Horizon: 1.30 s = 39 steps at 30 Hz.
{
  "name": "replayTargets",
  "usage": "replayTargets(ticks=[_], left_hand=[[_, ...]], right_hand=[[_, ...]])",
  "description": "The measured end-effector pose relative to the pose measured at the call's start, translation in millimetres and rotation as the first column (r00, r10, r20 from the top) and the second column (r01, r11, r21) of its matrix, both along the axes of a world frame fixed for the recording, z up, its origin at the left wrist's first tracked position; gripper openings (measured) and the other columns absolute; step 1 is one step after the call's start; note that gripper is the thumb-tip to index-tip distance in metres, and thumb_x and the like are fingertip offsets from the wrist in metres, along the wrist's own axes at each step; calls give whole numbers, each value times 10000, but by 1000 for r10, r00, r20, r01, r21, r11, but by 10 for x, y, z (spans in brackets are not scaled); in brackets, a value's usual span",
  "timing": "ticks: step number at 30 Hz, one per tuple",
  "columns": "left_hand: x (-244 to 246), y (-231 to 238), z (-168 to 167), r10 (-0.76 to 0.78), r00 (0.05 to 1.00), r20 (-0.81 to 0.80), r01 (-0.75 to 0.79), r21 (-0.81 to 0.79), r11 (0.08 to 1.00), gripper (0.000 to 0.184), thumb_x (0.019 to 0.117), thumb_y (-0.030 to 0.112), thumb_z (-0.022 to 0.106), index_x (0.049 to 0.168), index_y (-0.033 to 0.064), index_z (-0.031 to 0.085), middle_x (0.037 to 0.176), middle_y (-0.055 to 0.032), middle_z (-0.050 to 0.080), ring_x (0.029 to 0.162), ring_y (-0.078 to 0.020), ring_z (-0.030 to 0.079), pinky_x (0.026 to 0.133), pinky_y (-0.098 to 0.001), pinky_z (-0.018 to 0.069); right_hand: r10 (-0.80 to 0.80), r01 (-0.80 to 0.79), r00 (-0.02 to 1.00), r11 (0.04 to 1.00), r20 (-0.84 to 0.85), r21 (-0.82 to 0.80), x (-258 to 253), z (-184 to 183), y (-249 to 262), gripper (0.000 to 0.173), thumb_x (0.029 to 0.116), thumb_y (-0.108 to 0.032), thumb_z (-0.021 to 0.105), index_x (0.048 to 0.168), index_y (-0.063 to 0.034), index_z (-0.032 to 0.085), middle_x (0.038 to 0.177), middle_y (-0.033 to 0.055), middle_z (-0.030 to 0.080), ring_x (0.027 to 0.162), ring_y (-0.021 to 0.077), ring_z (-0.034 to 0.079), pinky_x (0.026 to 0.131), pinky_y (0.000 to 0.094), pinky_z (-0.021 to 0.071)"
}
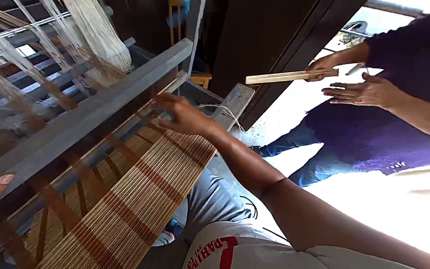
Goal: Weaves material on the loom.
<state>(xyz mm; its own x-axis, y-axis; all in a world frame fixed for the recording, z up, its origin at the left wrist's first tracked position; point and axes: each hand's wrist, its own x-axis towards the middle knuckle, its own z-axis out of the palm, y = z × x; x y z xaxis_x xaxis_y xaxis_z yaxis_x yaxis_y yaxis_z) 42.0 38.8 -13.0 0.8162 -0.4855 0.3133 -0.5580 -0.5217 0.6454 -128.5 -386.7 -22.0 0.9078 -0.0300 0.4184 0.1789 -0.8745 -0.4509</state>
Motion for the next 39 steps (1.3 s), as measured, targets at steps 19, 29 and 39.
replayTargets(ticks=[19, 29, 39], left_hand=[[77, 167, 50, 224, 874, 430, -408, 403, 819, 836, 964, 768, 401, 1270, 19, 610, 1139, -338, 646, 1061, -594, 617, 801, -785, 440], [89, 181, 16, 254, 857, 448, -453, 420, 786, 820, 957, 783, 403, 1266, 54, 616, 1133, -294, 654, 1068, -536, 634, 802, -745, 466], [75, 163, 79, 214, 883, 419, -401, 434, 806, 776, 988, 715, 448, 1251, 4, 618, 1159, -322, 648, 1113, -564, 614, 842, -766, 450]], right_hand=[[128, 368, 741, 744, -659, 558, -113, -177, -1571, 90, 1018, -96, 626, 989, -29, 680, 640, -24, 546, 432, 21, 428, 406, 164, 375], [-175, 310, 780, 942, -600, 128, -43, 113, -1346, 165, 991, -177, 702, 947, -26, 748, 842, 112, 686, 784, 214, 625, 775, 474, 506], [114, 111, 779, 943, -616, 315, -591, 674, -467, 221, 1039, -129, 605, 882, -54, 743, 616, -10, 575, 478, 43, 445, 466, 221, 374]])
